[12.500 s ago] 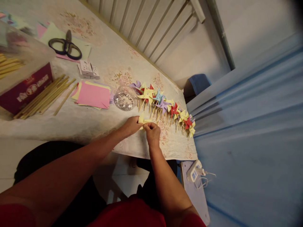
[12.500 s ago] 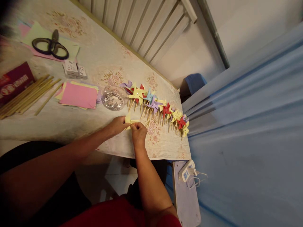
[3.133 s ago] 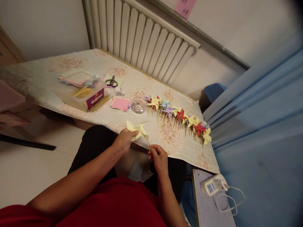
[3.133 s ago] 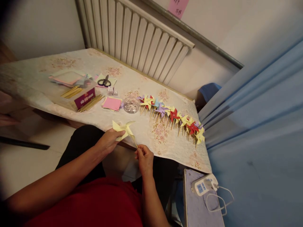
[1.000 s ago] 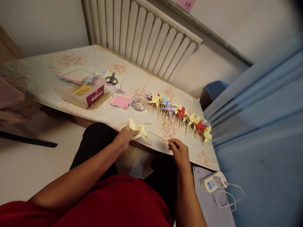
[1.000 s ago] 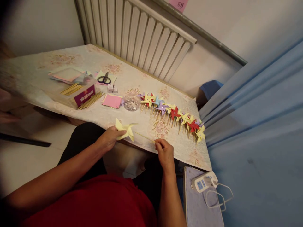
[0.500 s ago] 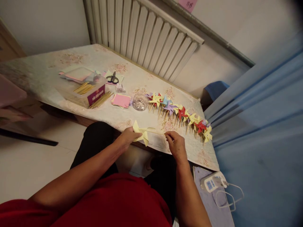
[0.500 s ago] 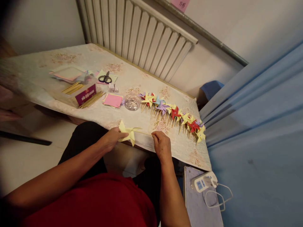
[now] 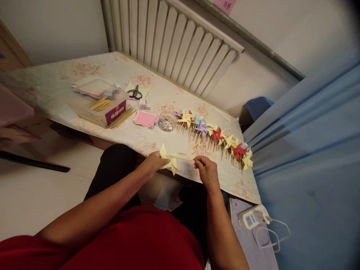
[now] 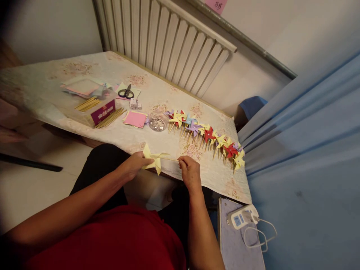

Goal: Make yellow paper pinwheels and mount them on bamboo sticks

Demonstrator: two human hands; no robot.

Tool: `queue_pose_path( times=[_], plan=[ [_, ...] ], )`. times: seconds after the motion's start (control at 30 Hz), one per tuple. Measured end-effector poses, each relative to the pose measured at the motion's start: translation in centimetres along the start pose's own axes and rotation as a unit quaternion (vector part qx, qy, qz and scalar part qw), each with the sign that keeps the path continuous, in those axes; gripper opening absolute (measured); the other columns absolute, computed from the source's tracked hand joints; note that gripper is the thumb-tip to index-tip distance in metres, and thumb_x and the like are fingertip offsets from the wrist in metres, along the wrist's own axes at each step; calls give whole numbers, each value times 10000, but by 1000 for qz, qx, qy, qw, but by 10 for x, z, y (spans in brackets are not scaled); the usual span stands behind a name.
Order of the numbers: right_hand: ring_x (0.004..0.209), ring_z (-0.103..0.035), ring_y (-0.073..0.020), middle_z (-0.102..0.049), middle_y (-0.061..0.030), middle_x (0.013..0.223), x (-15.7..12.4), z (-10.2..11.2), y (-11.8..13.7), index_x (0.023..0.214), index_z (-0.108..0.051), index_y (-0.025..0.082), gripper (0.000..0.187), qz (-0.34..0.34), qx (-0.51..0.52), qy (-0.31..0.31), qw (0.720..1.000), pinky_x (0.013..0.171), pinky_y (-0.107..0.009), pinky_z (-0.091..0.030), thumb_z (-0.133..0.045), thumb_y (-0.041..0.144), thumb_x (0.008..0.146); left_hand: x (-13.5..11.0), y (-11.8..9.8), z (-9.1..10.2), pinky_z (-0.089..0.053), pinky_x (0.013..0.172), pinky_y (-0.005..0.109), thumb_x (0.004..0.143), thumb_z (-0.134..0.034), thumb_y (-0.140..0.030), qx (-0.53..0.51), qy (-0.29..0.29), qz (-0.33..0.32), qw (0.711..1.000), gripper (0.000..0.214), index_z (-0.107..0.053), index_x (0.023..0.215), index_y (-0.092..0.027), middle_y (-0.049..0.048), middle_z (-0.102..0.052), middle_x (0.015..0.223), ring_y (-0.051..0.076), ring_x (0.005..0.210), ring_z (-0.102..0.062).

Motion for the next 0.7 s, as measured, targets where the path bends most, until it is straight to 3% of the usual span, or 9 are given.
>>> queue_pose_path(
  times=[0.47,0.7],
  plan=[
    [649,-598,-160,-635,5,649,-1,0,1,781,-679,210,173,-9,2,7,1000,681,-277,-448,-525,265,835,3,3,1,-472,745,313,476,-786,-225,2,23,-9,1000,325,-737,784,-133,52,-755,755,216,723,-664],
    [634,-611,-155,-639,14,639,-12,4,-6,789,-680,206,159,-71,52,-43,995,669,-279,-471,-566,311,823,7,5,4,-500,729,306,482,-803,-180,-52,13,19,998,309,-737,780,-130,57,-753,732,204,694,-674]
  ],
)
Point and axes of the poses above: each hand's wrist, its own x-axis towards the middle knuckle, its own z-axis out of the back of the hand, y = z × x, the point moved 1 cm from there along x, towards the middle knuckle
